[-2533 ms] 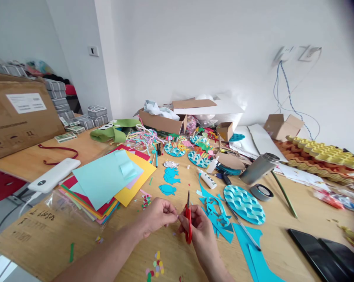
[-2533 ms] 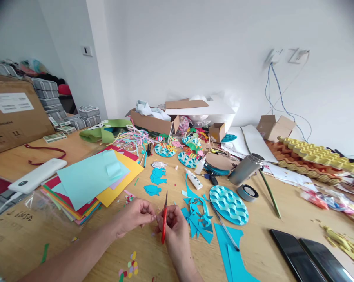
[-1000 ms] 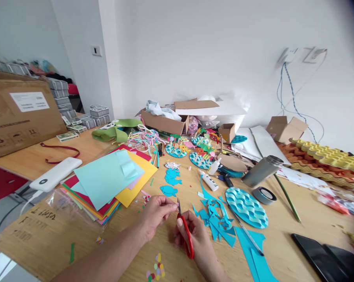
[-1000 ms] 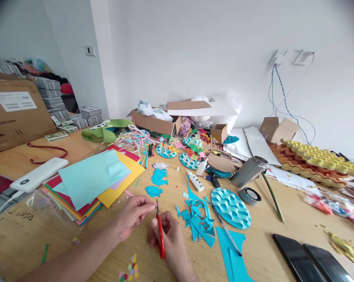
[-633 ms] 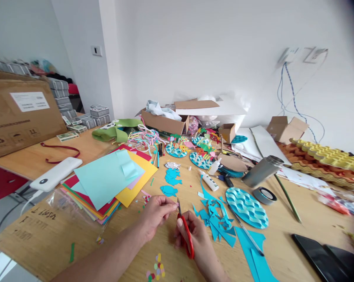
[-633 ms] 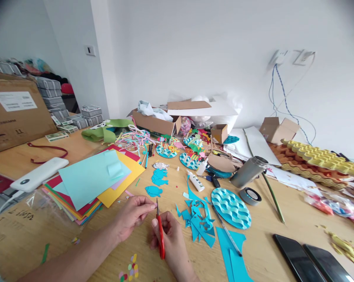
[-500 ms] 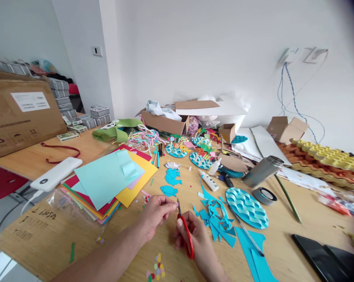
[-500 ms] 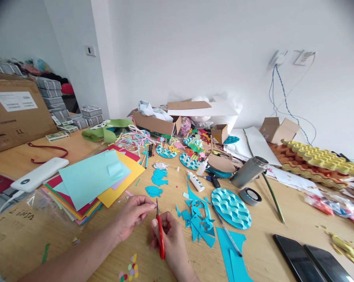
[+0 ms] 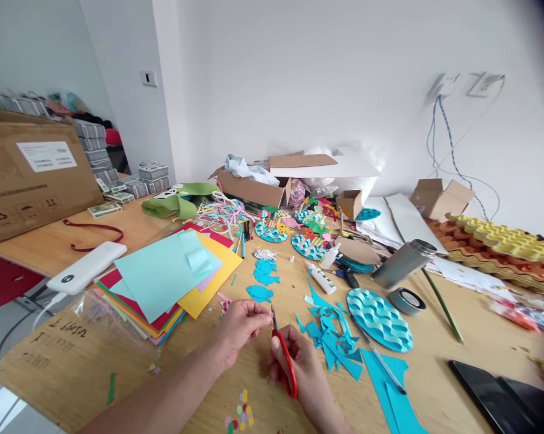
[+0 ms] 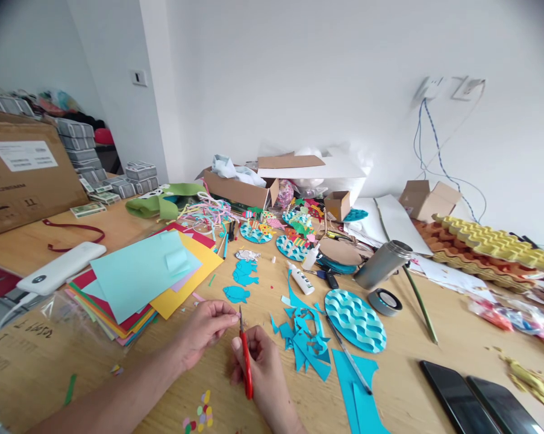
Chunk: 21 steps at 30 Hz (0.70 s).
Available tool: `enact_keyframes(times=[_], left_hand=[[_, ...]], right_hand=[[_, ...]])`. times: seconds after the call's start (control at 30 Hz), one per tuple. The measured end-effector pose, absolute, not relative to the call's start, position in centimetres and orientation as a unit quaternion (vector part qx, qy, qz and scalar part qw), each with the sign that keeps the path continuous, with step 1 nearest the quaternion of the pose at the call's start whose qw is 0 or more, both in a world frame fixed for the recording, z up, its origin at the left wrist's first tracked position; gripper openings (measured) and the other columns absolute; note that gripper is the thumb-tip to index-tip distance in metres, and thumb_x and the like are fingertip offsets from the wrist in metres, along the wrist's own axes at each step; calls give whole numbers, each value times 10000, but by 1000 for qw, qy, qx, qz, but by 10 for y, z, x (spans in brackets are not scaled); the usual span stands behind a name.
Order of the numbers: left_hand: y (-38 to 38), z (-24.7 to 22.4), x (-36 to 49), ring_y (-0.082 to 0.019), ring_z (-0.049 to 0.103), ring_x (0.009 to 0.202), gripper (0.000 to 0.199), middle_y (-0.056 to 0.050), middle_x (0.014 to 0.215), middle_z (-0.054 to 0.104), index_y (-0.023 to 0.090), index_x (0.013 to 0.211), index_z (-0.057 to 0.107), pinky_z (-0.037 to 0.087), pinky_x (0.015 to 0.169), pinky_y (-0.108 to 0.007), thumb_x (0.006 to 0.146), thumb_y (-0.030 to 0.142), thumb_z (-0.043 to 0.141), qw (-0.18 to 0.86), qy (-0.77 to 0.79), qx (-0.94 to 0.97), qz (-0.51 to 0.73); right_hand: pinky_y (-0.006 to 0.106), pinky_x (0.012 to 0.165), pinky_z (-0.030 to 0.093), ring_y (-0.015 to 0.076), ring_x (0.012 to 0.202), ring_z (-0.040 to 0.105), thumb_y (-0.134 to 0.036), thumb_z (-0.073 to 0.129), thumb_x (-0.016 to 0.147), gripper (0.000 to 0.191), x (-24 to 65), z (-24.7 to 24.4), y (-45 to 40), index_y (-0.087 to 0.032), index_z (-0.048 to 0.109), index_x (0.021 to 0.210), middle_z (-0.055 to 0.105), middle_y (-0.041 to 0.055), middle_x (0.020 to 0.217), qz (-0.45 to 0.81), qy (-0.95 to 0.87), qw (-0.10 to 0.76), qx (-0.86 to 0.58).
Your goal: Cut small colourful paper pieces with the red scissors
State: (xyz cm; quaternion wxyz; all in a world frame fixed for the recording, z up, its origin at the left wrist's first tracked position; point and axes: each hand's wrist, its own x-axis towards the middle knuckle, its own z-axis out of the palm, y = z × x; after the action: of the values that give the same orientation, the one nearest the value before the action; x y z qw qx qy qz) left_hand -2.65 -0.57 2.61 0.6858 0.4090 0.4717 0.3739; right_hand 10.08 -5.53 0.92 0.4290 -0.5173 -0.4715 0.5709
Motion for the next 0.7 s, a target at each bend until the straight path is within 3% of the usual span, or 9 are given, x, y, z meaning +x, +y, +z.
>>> enact_keyframes(times=[0.7], left_hand=[[-3,23,-28,-22,203,352,218,96,411,379,158,660,516,80,380,-211,623,333,641,701,464,395,370]], right_hand=[[155,317,313,78,307,509,-519,634,691,408,101,5,-55,-193,390,664,537,-69,475,584,-454,435,-513]])
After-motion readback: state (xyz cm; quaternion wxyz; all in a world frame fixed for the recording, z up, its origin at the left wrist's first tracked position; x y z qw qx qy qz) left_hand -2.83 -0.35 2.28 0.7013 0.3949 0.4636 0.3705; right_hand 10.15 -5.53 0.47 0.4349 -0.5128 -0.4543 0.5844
